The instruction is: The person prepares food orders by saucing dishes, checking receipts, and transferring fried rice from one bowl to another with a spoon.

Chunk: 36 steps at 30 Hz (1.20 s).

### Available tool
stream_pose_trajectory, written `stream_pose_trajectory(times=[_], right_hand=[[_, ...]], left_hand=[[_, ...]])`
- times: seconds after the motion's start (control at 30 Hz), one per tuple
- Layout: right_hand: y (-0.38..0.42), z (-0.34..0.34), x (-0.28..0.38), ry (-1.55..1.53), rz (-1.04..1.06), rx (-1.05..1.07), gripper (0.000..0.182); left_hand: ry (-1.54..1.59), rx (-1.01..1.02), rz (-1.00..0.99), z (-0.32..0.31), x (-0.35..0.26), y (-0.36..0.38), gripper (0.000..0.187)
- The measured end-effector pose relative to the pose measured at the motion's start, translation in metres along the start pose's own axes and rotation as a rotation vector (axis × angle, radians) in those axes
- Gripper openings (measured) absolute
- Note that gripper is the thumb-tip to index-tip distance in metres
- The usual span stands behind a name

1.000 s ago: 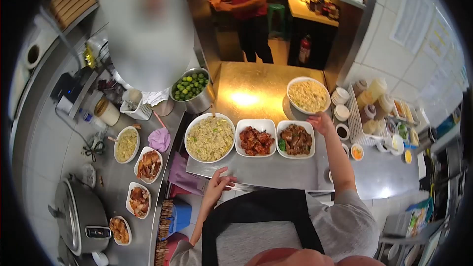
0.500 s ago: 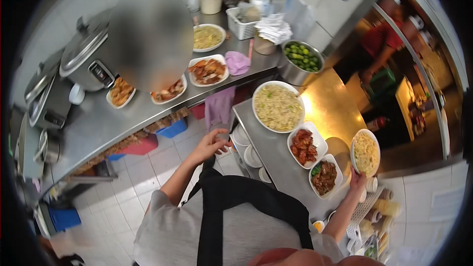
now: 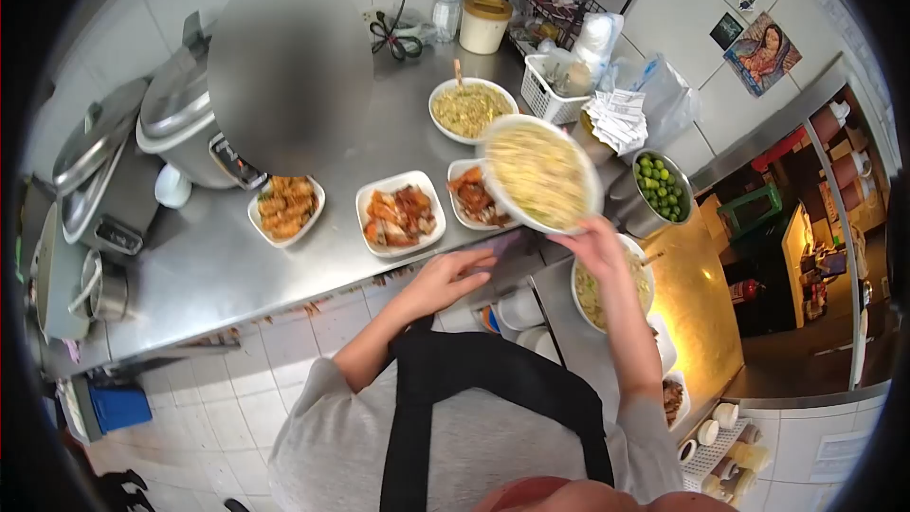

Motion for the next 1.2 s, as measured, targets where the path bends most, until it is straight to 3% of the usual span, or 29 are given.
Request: stream_pose_trajectory(times=[0.07, 0.17, 0.2, 0.23, 0.27, 0.3, 0.37, 0.43, 0.5, 0.57, 0.63, 0.7, 0.77, 0.83, 0.87, 0.93, 0.97, 1.03, 1.1, 1.17, 1.2], right_hand=[[-0.082, -0.038, -0.037, -0.019, -0.084, 0.058, 0.044], [-0.189, -0.09, -0.092, 0.024, -0.171, 0.099, 0.045], [-0.223, -0.098, -0.118, 0.019, -0.222, -0.015, 0.044], [-0.245, -0.113, -0.135, -0.093, -0.28, 0.014, 0.044], [-0.272, -0.119, -0.149, 0.005, -0.211, 0.049, 0.046], [-0.301, -0.12, -0.169, 0.421, 0.246, 0.359, 0.044], [-0.295, -0.141, -0.165, 0.058, -0.228, -0.065, 0.036], [-0.285, -0.155, -0.157, 0.166, -0.299, -0.114, 0.035], [-0.352, -0.12, -0.215, 0.154, -0.347, -0.031, 0.03], [-0.332, -0.143, -0.187, 1.628, 0.573, 0.761, 0.029], [-0.318, -0.142, -0.17, 1.571, 0.622, 0.749, 0.032], [-0.3, -0.122, -0.155, 0.4, -0.348, 0.152, 0.028], [-0.254, -0.132, -0.086, 0.543, -0.212, 0.217, 0.026], [-0.206, -0.135, -0.024, 0.64, 0.133, 0.209, 0.038], [-0.176, -0.137, -0.011, 0.652, 0.128, 0.193, 0.038], [-0.119, -0.138, 0.011, 0.291, 0.186, 0.187, 0.048], [-0.103, -0.13, 0.003, 0.193, -0.021, 0.187, 0.055], [-0.071, -0.086, -0.011, 0.146, 0.75, 0.623, 0.066], [-0.001, -0.086, 0.039, 0.089, 0.247, 0.129, 0.067], [0.063, -0.081, 0.068, 0.175, 0.113, 0.164, 0.067], [0.086, -0.063, 0.079, 0.464, 0.047, 0.149, 0.066]], left_hand=[[-0.536, -0.203, -0.315, 0.038, -0.003, 0.014, 0.037], [-0.139, -0.267, -0.079, 0.086, -0.007, 0.034, 0.033], [-0.135, -0.313, -0.008, 0.101, -0.004, 0.043, 0.033], [-0.133, -0.343, 0.04, 0.114, 0.0, 0.047, 0.032], [-0.118, -0.418, 0.049, 0.124, 0.003, 0.052, 0.032], [-0.091, -0.49, 0.065, 0.132, 0.008, 0.057, 0.031], [0.0, -0.555, 0.079, 0.143, 0.017, 0.062, 0.031], [0.102, -0.583, 0.06, 0.15, 0.023, 0.063, 0.032], [0.148, -0.574, 0.058, 0.155, 0.024, 0.057, 0.033], [0.132, -0.503, 0.052, 0.154, 0.024, 0.045, 0.033], [0.158, -0.457, 0.073, 0.152, 0.017, 0.03, 0.032], [0.159, -0.424, -0.009, 0.15, 0.009, 0.013, 0.032], [0.126, -0.423, -0.027, 0.146, 0.001, -0.005, 0.034], [-0.012, -0.558, -0.259, 0.127, -0.029, -0.03, 0.042], [-0.14, -0.555, -0.381, 0.106, -0.058, -0.044, 0.047], [-0.346, -0.499, -0.616, 0.06, -0.099, -0.071, 0.054], [-0.429, -0.444, -0.731, 0.035, -0.103, -0.087, 0.057], [-0.49, -0.452, -1.059, -0.006, -0.107, -0.109, 0.063], [-0.43, -0.413, -1.115, -0.041, -0.103, -0.128, 0.068], [-0.533, -0.359, -0.949, -0.069, -0.108, -0.138, 0.066], [-0.534, -0.3, -0.87, -0.083, -0.112, -0.138, 0.062]])
Point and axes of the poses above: each hand's wrist, its own y-axis away from the middle knuckle, its own z-axis out of the back of the hand, x = y × z, the point moved 5 cm from there along -y, towards the middle knuckle, and after that the axes turned 1 degree about -z, right-handed, at the moved point
